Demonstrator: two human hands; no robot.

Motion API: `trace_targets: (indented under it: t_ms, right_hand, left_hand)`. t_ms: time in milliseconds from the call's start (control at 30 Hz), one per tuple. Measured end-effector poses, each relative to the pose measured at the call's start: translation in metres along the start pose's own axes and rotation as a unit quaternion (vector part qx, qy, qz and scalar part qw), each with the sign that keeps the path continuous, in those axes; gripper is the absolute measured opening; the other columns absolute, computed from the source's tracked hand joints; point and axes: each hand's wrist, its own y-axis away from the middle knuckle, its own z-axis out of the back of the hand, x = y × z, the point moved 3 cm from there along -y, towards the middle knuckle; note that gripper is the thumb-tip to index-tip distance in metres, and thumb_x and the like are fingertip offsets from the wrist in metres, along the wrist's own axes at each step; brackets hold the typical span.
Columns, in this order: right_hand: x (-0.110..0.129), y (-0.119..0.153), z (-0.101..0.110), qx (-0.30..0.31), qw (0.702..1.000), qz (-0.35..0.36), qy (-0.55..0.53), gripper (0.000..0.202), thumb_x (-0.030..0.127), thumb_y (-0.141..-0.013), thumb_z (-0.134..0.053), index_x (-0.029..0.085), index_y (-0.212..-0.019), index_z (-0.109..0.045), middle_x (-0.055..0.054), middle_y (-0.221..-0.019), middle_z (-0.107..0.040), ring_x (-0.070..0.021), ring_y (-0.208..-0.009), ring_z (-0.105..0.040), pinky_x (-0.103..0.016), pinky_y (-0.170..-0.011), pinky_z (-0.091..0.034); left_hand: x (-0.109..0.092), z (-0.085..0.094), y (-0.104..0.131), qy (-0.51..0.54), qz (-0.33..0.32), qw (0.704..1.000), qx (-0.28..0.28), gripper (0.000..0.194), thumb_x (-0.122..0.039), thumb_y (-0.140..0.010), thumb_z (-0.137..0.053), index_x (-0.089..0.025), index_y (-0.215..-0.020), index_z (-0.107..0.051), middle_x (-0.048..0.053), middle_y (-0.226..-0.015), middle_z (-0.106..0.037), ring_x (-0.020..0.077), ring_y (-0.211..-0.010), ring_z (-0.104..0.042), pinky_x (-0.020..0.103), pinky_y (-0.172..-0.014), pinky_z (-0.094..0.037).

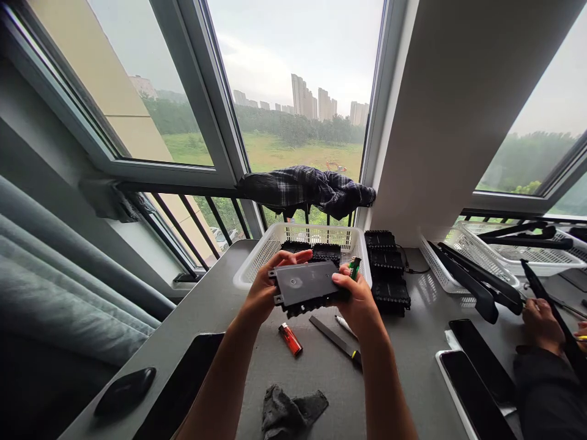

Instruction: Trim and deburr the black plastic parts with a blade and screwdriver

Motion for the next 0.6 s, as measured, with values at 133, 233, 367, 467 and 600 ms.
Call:
trace_targets:
  t_ms: [133,233,367,467,600]
  right_hand:
    - [0.002,-0.001,0.005,-0.061,0.995,0.067,0.033,0.046,0.027,-0.06,-0.081,0.024,-0.078,-0.04,0.007,-0.071,-0.041,-0.0096,-0.06,-0.043,-0.02,-0.051,-0.038]
    - [0.008,-0.003,0.01,-0.136,0.967,0.183,0.117,0.043,0.031,-0.063,-0.08,0.023,-0.075,-0.039,0.006,-0.074,-0.035,-0.0097,-0.062,-0.035,-0.022,-0.057,-0.033]
    - [0.012,-0.003,0.012,-0.17,0.923,0.268,0.219,0.039,0.035,-0.069,-0.076,0.023,-0.072,-0.039,0.005,-0.074,-0.032,-0.0116,-0.066,-0.031,-0.025,-0.064,-0.031]
    - [0.013,-0.004,0.014,-0.187,0.899,0.287,0.274,0.039,0.036,-0.069,-0.075,0.023,-0.072,-0.039,0.005,-0.073,-0.033,-0.0124,-0.068,-0.032,-0.027,-0.067,-0.031]
    - [0.012,-0.005,0.018,-0.211,0.872,0.322,0.303,0.044,0.039,-0.069,-0.076,0.023,-0.071,-0.036,0.006,-0.071,-0.032,-0.0114,-0.066,-0.031,-0.027,-0.067,-0.029]
  left_hand:
    - [0.009,0.004,-0.005,-0.01,0.051,0.998,-0.044,0.052,-0.061,-0.073,-0.068,-0.018,-0.102,-0.058,0.011,-0.105,-0.071,0.0262,-0.099,-0.067,0.033,-0.075,-0.056]
    - [0.009,0.006,-0.003,0.018,0.093,0.995,-0.032,0.06,-0.067,-0.076,-0.06,-0.017,-0.109,-0.06,0.009,-0.09,-0.072,0.024,-0.085,-0.07,0.033,-0.069,-0.057]
    - [0.005,0.002,0.001,0.007,0.106,0.994,0.0,0.059,-0.049,-0.074,-0.072,-0.017,-0.12,-0.056,0.006,-0.085,-0.071,0.0215,-0.08,-0.07,0.033,-0.074,-0.057]
    - [0.005,0.0,0.001,-0.028,0.083,0.996,0.001,0.055,-0.036,-0.073,-0.076,-0.017,-0.121,-0.055,0.005,-0.09,-0.071,0.018,-0.081,-0.068,0.03,-0.075,-0.056]
    - [0.007,-0.002,0.001,-0.058,0.06,0.996,0.014,0.041,-0.03,-0.074,-0.074,-0.017,-0.111,-0.059,0.006,-0.102,-0.07,0.0151,-0.079,-0.064,0.028,-0.072,-0.055]
